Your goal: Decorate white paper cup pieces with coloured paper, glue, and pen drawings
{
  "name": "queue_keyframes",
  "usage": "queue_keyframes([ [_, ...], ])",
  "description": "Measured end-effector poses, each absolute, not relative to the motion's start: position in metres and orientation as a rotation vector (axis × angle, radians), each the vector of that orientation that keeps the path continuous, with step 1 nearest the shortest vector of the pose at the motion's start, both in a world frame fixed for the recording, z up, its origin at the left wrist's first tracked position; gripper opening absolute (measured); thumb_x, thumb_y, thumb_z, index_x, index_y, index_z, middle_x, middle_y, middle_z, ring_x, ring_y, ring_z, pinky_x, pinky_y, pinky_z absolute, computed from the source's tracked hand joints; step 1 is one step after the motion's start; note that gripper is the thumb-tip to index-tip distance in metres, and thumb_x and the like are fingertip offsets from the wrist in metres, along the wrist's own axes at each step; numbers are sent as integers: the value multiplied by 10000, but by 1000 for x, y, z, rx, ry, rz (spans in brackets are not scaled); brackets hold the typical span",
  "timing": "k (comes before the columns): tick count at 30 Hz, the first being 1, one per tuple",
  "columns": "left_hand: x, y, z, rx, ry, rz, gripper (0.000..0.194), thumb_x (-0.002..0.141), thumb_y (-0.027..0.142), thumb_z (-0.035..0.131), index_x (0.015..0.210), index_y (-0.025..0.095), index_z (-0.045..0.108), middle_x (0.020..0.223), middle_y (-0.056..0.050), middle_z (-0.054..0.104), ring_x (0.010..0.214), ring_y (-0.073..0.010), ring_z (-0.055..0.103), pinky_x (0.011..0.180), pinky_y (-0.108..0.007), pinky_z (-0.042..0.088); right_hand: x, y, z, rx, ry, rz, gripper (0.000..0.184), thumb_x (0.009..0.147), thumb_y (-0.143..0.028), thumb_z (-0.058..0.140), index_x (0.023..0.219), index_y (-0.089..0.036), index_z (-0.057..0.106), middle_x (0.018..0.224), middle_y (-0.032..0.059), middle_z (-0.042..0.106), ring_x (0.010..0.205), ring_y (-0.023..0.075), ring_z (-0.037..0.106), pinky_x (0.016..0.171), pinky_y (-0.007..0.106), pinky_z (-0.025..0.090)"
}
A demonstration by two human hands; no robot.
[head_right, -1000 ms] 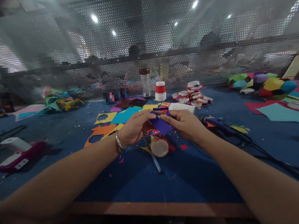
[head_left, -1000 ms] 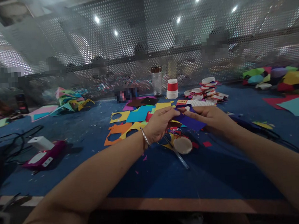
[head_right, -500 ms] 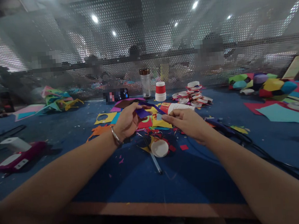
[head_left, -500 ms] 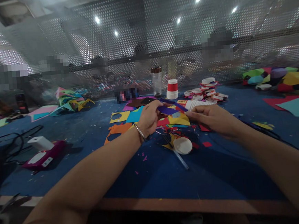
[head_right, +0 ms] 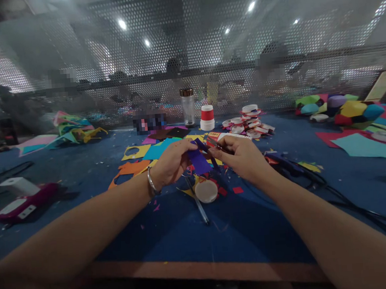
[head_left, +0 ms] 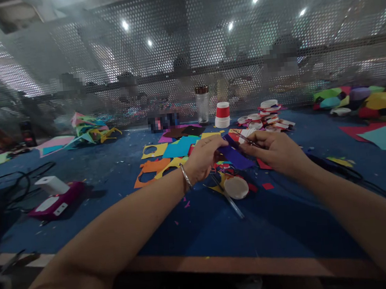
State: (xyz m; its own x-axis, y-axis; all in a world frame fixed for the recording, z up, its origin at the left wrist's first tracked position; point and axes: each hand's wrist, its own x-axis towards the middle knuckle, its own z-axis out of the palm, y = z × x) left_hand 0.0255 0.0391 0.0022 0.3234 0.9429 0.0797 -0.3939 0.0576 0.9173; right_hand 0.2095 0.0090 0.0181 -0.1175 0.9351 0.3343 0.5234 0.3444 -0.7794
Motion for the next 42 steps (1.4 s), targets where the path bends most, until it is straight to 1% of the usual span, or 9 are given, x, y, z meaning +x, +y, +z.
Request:
queue_keyframes([
  [6,28,32,5,1120,589,996,107,758,117,639,677,164,589,645,21,570,573,-88,535,617,-237,506,205,7,21,-1247,-1774,738,605,625,-784,792,663,-210,602,612,-30,526,577,114,437,561,285,347],
  [10,17,43,9,1308,737,1020,156,793,145,633,640,166,605,663,-18,620,612,-116,593,594,-240,469,204,5,20,-1242,-1737,745,601,634,-771,797,654,-202,605,608,-38,511,569,100,403,545,274,310],
  [16,-9,70,10,1393,831,942,342,756,67,681,477,176,517,508,25,497,486,-79,455,531,-239,372,209,8,15,-1323,-1735,868,517,655,-681,830,680,-210,620,597,-29,516,554,109,399,514,282,276],
  [22,-7,68,7,1394,786,757,224,761,171,787,665,172,585,662,-4,678,575,-105,639,557,-225,463,209,9,14,-1322,-1660,937,529,624,-666,863,691,-206,612,571,-52,489,515,84,370,492,265,232],
  [24,-2,64,4,1374,725,747,275,750,218,823,706,195,553,653,23,669,591,-120,673,544,-216,467,206,8,15,-1311,-1638,954,558,586,-682,873,674,-204,600,569,-55,492,515,79,374,488,257,241],
  [28,0,63,1,1451,713,807,351,701,98,836,721,201,500,625,67,617,573,-93,641,595,-212,483,204,7,17,-1321,-1651,947,582,557,-697,879,644,-208,576,557,-60,480,508,76,366,476,252,244],
  [33,-12,78,4,1547,838,915,311,690,-28,772,702,167,530,629,63,586,576,-66,548,635,-211,436,209,10,15,-1355,-1643,1008,543,572,-658,893,701,-206,621,588,-37,555,535,103,451,505,259,327],
  [37,-21,91,-2,1597,997,1061,277,662,-64,736,680,172,591,612,47,563,597,-104,505,647,-243,403,211,11,16,-1354,-1579,1055,522,557,-614,920,694,-210,619,576,-39,570,501,95,440,478,256,314],
  [42,-12,81,-3,1644,1064,1316,263,659,-38,768,746,193,678,864,-3,631,773,-140,506,752,-247,395,206,8,16,-1320,-1510,1116,496,550,-598,938,733,-230,661,663,10,687,572,152,574,516,290,441],
])
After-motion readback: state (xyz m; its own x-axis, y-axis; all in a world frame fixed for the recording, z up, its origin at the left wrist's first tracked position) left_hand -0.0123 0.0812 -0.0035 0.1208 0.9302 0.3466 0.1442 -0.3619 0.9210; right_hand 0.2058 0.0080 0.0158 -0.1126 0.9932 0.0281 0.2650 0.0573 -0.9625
